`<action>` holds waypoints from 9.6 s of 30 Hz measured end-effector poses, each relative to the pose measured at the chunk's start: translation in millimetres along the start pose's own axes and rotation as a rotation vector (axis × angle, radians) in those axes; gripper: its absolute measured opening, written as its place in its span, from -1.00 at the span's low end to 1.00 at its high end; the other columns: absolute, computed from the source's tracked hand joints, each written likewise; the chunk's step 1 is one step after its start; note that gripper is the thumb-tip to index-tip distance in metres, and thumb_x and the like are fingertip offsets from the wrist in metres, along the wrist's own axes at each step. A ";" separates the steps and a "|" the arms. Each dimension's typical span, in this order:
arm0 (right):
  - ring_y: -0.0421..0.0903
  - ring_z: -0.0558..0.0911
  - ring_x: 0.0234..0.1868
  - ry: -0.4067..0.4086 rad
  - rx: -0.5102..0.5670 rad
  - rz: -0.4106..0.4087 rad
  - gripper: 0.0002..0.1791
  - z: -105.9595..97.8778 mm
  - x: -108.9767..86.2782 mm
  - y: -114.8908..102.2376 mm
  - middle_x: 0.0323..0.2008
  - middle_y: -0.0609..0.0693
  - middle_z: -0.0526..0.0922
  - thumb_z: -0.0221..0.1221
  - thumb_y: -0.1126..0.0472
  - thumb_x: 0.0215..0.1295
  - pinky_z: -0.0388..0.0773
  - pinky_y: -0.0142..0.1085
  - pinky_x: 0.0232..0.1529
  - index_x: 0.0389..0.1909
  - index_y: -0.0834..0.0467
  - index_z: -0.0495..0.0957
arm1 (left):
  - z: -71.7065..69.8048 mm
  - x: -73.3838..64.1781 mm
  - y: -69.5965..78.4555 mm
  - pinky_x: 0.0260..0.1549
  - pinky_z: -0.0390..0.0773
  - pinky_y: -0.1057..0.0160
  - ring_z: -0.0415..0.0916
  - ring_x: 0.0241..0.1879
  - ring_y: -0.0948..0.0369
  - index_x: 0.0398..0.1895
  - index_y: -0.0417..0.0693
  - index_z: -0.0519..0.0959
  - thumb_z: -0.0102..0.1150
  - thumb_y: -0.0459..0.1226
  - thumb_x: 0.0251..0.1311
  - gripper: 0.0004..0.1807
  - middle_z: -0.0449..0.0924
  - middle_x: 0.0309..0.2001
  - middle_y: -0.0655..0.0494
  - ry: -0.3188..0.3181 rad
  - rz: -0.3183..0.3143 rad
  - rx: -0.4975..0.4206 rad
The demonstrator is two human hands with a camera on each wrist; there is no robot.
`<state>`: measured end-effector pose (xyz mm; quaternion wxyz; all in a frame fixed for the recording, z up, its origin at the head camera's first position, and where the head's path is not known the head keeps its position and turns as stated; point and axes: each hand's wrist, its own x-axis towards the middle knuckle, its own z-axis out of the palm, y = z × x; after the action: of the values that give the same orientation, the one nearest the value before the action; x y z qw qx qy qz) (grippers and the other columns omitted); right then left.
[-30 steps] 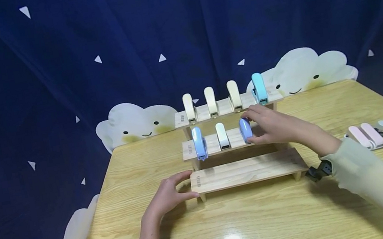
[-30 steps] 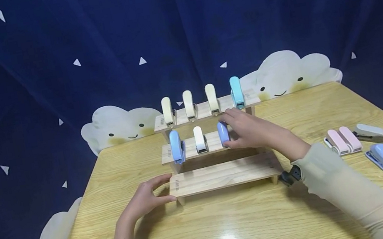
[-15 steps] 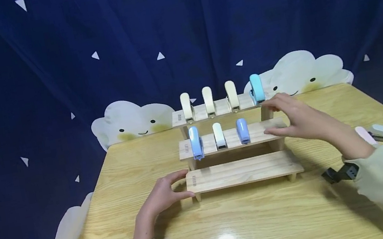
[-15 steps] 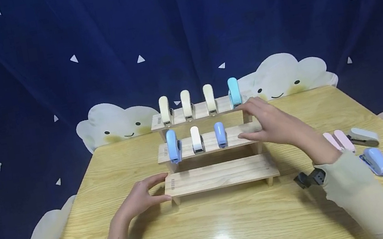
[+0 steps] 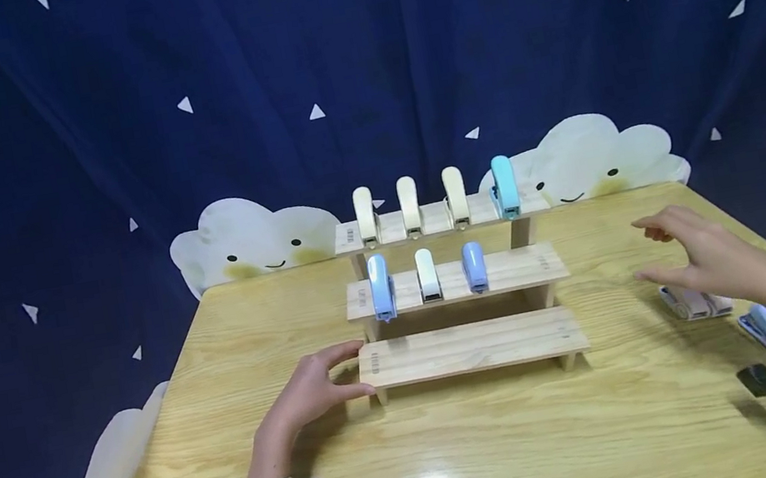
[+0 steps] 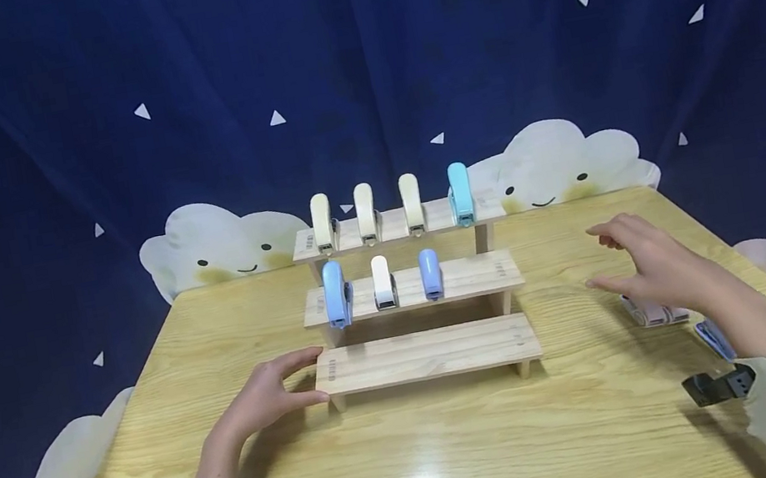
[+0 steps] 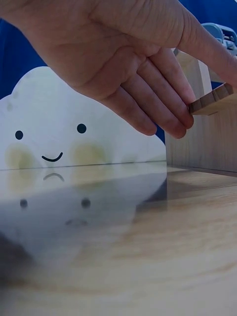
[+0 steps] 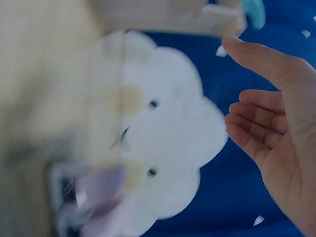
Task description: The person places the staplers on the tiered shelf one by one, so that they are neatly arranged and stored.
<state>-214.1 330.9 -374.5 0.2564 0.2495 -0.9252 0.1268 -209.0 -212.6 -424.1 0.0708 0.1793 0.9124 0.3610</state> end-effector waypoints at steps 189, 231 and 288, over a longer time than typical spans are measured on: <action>-0.48 0.33 -0.34 -0.031 0.067 0.132 -0.28 12.1 -37.6 29.6 -0.37 -0.05 0.52 0.63 0.13 -0.39 0.30 -0.65 -0.38 -0.11 0.27 0.57 | -6.7 -3.2 0.7 0.37 0.36 -0.10 0.35 0.37 -0.07 0.36 -0.09 0.40 0.47 0.01 -0.03 -0.14 0.46 0.33 -0.06 -0.024 0.021 0.010; -0.12 0.47 -0.20 0.044 0.290 -0.254 -0.28 59.9 83.5 -192.1 -0.21 0.04 0.55 0.53 -0.06 -0.16 0.57 -0.27 -0.22 -0.05 0.26 0.48 | -8.3 -2.9 2.1 0.36 0.38 -0.09 0.38 0.35 -0.04 0.37 -0.03 0.40 0.47 0.00 -0.02 -0.15 0.47 0.33 -0.04 -0.022 0.007 0.011; -0.10 0.55 -0.11 0.020 0.303 -0.287 -0.21 69.1 81.6 -199.2 -0.13 0.04 0.56 0.43 -0.06 0.05 0.65 -0.22 -0.10 0.20 0.30 0.42 | -11.0 -2.5 3.3 0.36 0.38 -0.08 0.38 0.36 -0.05 0.35 -0.07 0.41 0.49 -0.03 -0.04 -0.16 0.46 0.33 -0.05 -0.012 0.023 0.047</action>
<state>-198.3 105.5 -367.2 0.2407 0.4131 -0.8480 0.2289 -208.6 -218.3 -413.8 0.0677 0.1935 0.9180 0.3394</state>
